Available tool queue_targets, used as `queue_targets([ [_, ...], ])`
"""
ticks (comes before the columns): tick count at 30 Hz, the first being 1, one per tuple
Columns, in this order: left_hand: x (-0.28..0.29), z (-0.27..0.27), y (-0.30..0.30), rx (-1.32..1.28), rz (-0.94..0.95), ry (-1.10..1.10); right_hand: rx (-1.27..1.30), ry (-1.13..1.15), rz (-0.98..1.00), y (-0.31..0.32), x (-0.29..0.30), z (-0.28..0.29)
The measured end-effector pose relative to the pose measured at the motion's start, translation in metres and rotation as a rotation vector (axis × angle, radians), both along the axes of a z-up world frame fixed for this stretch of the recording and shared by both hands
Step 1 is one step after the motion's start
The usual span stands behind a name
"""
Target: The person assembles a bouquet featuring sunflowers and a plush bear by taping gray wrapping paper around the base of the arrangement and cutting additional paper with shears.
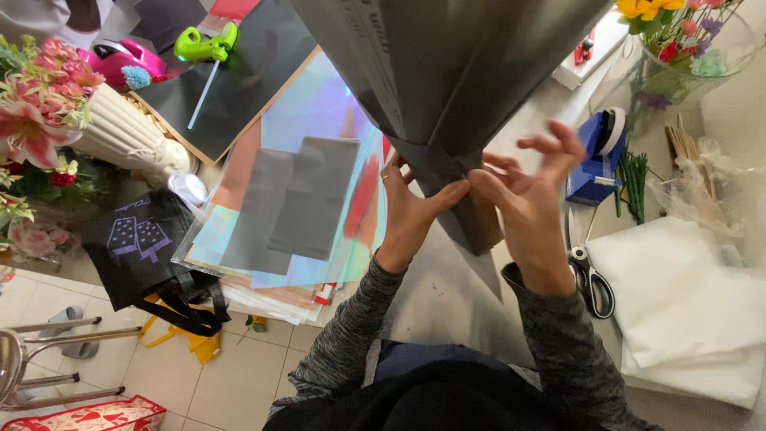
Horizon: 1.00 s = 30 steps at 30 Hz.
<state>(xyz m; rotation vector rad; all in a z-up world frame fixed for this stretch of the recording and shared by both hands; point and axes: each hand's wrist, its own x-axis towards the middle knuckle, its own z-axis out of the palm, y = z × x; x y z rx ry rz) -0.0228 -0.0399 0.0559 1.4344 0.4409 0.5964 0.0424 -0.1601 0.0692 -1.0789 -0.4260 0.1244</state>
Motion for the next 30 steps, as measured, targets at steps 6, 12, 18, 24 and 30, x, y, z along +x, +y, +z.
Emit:
queue_targets([
  [6, 0.002, 0.038, -0.001, -0.023, 0.094, 0.257, -0.434, -0.732, -0.199, -0.02, -0.03, 0.063],
  [12, 0.002, 0.056, -0.009, 0.068, 0.182, 0.199, -0.715, -1.213, -0.333, -0.013, -0.024, 0.065],
  [18, 0.001, 0.056, -0.012, 0.061, 0.173, 0.178, -0.777, -1.204, -0.414, -0.006, -0.018, 0.058],
  [24, 0.001, 0.06, -0.013, 0.069, 0.208, 0.174, -0.782, -1.208, -0.416, -0.004, -0.015, 0.059],
  [30, 0.002, 0.054, -0.012, 0.062, 0.209, 0.145, -0.803, -1.147, -0.355, -0.003, -0.016, 0.063],
])
